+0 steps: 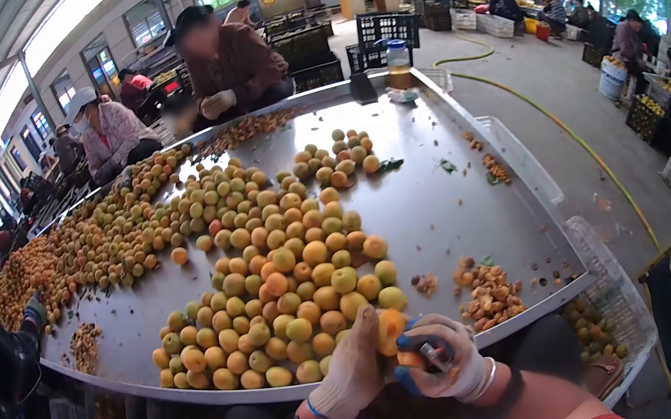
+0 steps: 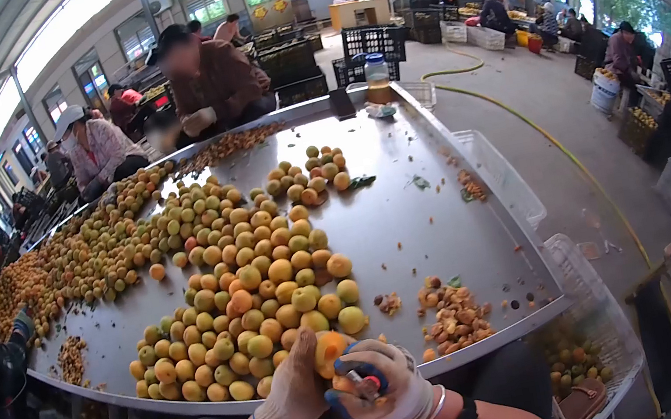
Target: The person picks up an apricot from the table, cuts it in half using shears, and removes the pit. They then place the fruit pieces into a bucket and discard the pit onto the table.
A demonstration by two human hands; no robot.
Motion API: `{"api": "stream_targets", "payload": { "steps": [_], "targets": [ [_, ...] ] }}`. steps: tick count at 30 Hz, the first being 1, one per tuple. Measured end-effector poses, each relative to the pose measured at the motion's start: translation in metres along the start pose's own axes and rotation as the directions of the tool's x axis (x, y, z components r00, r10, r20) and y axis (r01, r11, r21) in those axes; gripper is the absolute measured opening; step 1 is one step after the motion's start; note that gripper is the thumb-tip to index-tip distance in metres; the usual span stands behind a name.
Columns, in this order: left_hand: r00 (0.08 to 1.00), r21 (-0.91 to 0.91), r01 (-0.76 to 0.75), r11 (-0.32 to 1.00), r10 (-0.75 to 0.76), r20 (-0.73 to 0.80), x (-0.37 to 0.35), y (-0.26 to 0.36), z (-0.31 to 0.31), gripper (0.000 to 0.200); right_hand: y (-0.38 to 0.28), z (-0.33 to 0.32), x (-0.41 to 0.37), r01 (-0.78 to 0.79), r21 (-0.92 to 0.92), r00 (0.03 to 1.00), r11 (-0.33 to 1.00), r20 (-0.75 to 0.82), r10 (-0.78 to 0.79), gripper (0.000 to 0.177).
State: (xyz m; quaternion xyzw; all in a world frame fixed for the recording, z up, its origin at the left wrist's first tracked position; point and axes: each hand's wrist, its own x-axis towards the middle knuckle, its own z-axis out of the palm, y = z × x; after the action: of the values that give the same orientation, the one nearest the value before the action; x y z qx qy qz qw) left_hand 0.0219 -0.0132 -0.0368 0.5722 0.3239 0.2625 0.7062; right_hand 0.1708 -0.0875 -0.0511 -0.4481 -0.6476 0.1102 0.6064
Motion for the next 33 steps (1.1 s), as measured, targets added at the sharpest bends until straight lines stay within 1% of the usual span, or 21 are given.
{"api": "stream_targets", "payload": {
  "steps": [2,3,5,9,11,12,13,15,16,17,21,23,24,25,26,27,29,30,31,32,33],
  "targets": [
    [0.985,-0.427,0.169,0.888,-0.142,0.096,0.006,0.013,-0.006,0.063,0.001,-0.003,-0.001,-0.048,0.117,0.994,0.992,0.104,0.036,0.035],
    [0.987,-0.428,0.161,0.889,-0.140,0.080,0.007,0.008,-0.015,0.063,0.001,-0.006,0.000,-0.095,0.203,0.978,0.975,0.203,0.053,0.037],
    [0.927,-0.681,0.229,0.696,0.059,0.372,0.014,-0.004,-0.036,0.060,-0.006,-0.013,0.006,-0.178,0.290,0.951,0.940,0.295,0.089,0.032],
    [0.932,-0.481,0.192,0.856,-0.006,0.362,0.011,0.016,-0.042,0.049,-0.007,-0.019,0.004,-0.287,0.360,0.889,0.888,0.445,0.107,0.029],
    [0.946,-0.364,0.110,0.925,0.016,0.325,0.010,0.022,-0.041,0.046,-0.020,-0.027,0.007,-0.676,0.503,0.734,0.539,0.524,0.432,0.026],
    [0.955,-0.235,0.020,0.972,0.052,0.293,0.009,0.025,-0.039,0.045,-0.010,-0.025,0.000,-0.626,0.636,0.778,0.451,0.463,0.425,0.031],
    [0.952,-0.237,0.026,0.971,0.048,0.301,0.005,0.030,-0.035,0.045,0.003,-0.008,-0.003,-0.376,0.662,0.916,0.649,0.160,0.368,0.041],
    [0.957,-0.215,0.054,0.975,0.011,0.290,0.001,0.037,-0.026,0.051,0.003,-0.024,0.002,-0.507,0.771,0.755,0.385,0.181,0.631,0.048],
    [0.931,-0.144,0.080,0.986,-0.023,0.365,0.006,0.024,-0.030,0.050,0.006,-0.027,0.004,-0.512,0.771,0.733,0.379,0.162,0.661,0.050],
    [0.904,0.036,-0.047,0.998,0.027,0.428,0.007,0.023,-0.028,0.049,0.009,-0.031,0.006,-0.509,0.770,0.731,0.385,0.150,0.666,0.050],
    [0.826,0.577,-0.053,0.815,-0.288,0.484,-0.006,0.038,-0.010,0.045,0.016,-0.036,0.006,-0.528,0.755,0.663,0.389,0.079,0.745,0.044],
    [0.800,0.652,-0.184,0.735,-0.273,0.534,-0.006,0.038,-0.004,0.044,0.011,-0.033,0.005,-0.509,0.450,0.799,0.733,-0.070,0.598,0.040],
    [0.803,0.656,-0.182,0.733,-0.274,0.529,-0.007,0.036,-0.001,0.044,0.017,-0.032,0.002,-0.507,0.454,0.800,0.732,-0.067,0.596,0.040],
    [0.919,0.578,-0.140,0.804,-0.111,0.378,-0.009,0.031,0.003,0.045,0.028,-0.032,-0.002,-0.358,0.158,0.923,0.920,-0.089,0.374,0.039],
    [0.982,0.486,-0.125,0.865,0.038,0.184,-0.012,0.026,0.005,0.046,0.033,-0.031,-0.004,-0.139,-0.148,0.990,0.979,-0.032,0.135,0.040],
    [0.991,0.267,-0.111,0.957,0.088,0.097,-0.010,0.021,0.005,0.051,0.030,-0.029,-0.002,-0.138,-0.141,0.990,0.980,-0.030,0.135,0.040],
    [0.978,0.169,-0.210,0.963,0.203,0.053,-0.009,0.017,0.005,0.056,0.021,-0.026,0.003,-0.072,-0.219,0.990,0.973,0.102,0.097,0.045],
    [0.978,0.170,-0.209,0.963,0.203,0.051,-0.010,0.020,0.007,0.056,0.025,-0.017,-0.005,-0.053,-0.285,0.995,0.957,0.072,0.076,0.041],
    [0.966,0.368,-0.255,0.894,0.252,0.057,-0.012,0.025,0.010,0.058,0.020,-0.009,-0.002,-0.053,-0.284,0.994,0.957,0.072,0.076,0.041],
    [0.952,0.549,-0.288,0.784,0.298,0.075,-0.013,0.028,0.011,0.060,0.012,-0.001,0.000,-0.451,0.176,0.886,0.875,-0.030,0.463,0.039],
    [0.952,0.548,-0.288,0.785,0.297,0.076,-0.012,0.026,0.010,0.060,0.008,0.006,0.002,-0.644,0.600,0.629,0.475,0.061,0.775,0.037]
  ]
}}
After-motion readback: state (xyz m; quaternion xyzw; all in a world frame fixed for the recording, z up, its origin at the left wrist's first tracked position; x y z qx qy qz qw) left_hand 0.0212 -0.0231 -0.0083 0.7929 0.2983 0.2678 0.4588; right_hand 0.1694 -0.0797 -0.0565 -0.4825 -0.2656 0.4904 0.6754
